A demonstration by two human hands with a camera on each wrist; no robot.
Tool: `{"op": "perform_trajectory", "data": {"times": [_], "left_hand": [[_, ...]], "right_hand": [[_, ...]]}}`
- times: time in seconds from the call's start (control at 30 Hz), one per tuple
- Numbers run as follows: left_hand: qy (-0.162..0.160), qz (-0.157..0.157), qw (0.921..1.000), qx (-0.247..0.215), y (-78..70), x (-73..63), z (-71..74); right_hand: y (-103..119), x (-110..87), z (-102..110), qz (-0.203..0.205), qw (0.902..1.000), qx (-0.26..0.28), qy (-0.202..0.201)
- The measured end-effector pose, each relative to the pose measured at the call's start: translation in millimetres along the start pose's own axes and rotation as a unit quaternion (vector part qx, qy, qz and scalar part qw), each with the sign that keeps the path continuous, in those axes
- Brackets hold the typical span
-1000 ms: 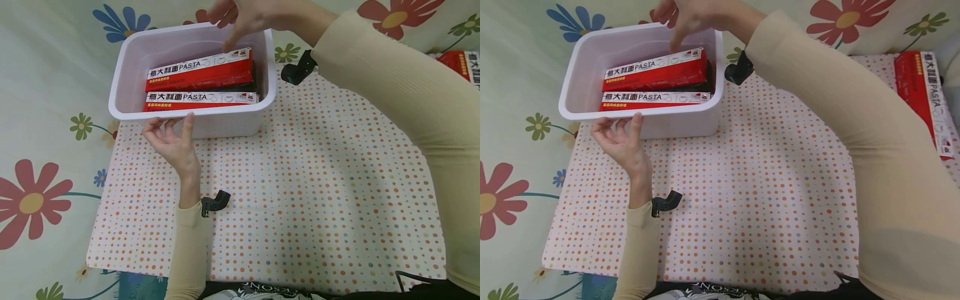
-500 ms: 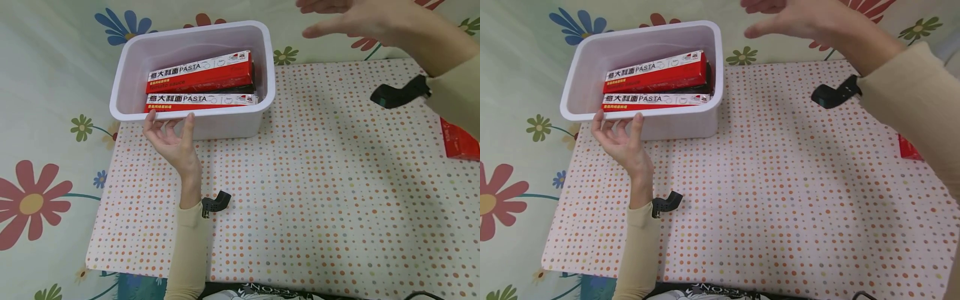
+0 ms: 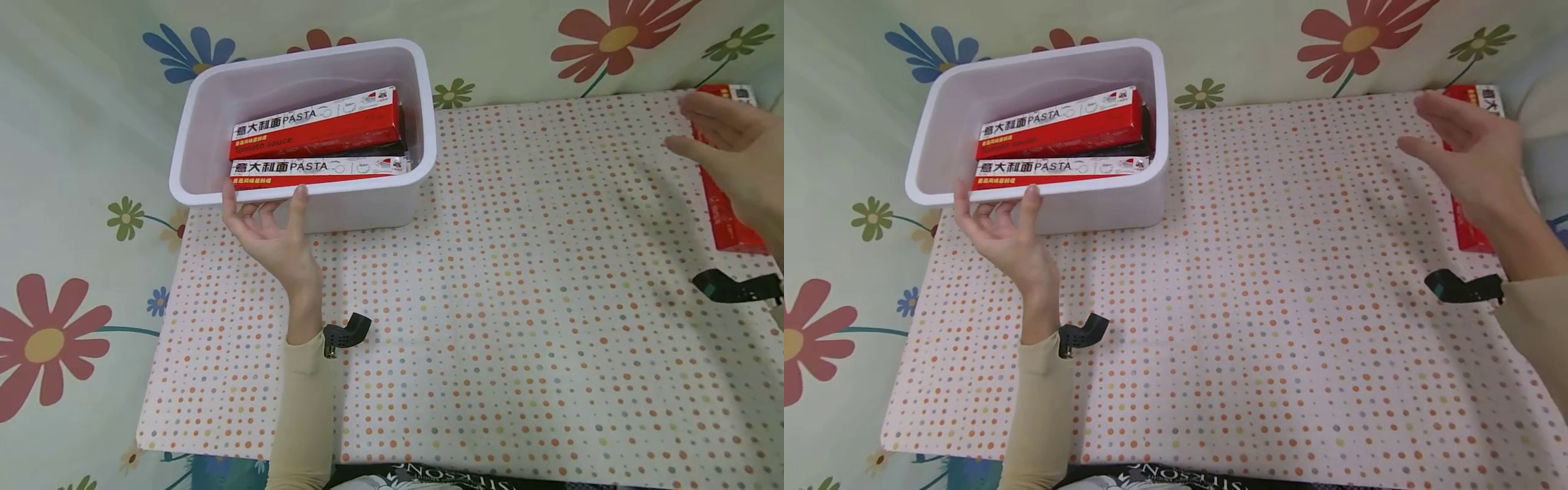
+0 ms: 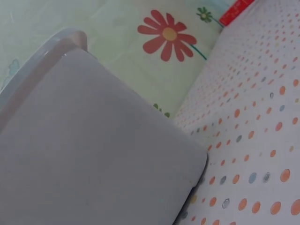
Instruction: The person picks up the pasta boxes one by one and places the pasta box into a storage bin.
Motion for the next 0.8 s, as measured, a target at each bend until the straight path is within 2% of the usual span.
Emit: {"op": "perform_trajectory", "data": {"times": [0.13,0.23,0.3,0.37,0.47,0.57,0.6,0.7,0.8], "left_hand": [[-0.011,0.010,0.9999,-0.007,0.4,1.3,-0.5],[-0.018,0.004,0.9998,-0.013,-0.8,2.7,0.0],[-0.021,0.000,0.9997,-0.014,-2.7,4.2,1.4],[-0.020,-0.008,0.9997,-0.016,-5.7,5.8,2.8],[-0.026,-0.006,0.9993,-0.027,-7.5,7.0,5.0],[-0.025,-0.007,0.9991,-0.034,-7.2,6.9,3.4],[-0.024,-0.008,0.9991,-0.033,-6.8,6.4,2.3],[-0.014,-0.013,0.9995,-0.026,-5.6,3.3,-1.7],[-0.008,-0.012,0.9997,-0.022,-3.9,-0.8,-4.6]], "right_hand": [[-55.1,-4.6,38.9,-0.098,0.9929,-0.011,-0.067],[-90.9,-8.0,67.3,-0.164,0.9786,-0.077,-0.098],[-105.7,-9.9,76.8,-0.172,0.9743,-0.097,-0.108],[-114.0,-13.1,78.3,-0.170,0.9735,-0.093,-0.120],[-124.4,-18.3,74.6,-0.157,0.9789,-0.025,-0.129],[-134.7,-24.3,75.2,-0.156,0.9793,0.000,-0.129],[-138.6,-27.2,76.5,-0.161,0.9786,-0.003,-0.128],[-147.3,-37.3,78.4,-0.162,0.9768,-0.064,-0.124],[-156.5,-47.1,78.9,-0.175,0.9698,-0.109,-0.131]]}}
Point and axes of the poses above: each hand's wrist, its own x-axis towards the middle knuckle, its own z-axis out of the back of the hand, y = z × x, the point moved 7 cm from there along x, towards the middle knuckle, and after that the axes turned 2 degrees about -y, right-handed, at the moved point
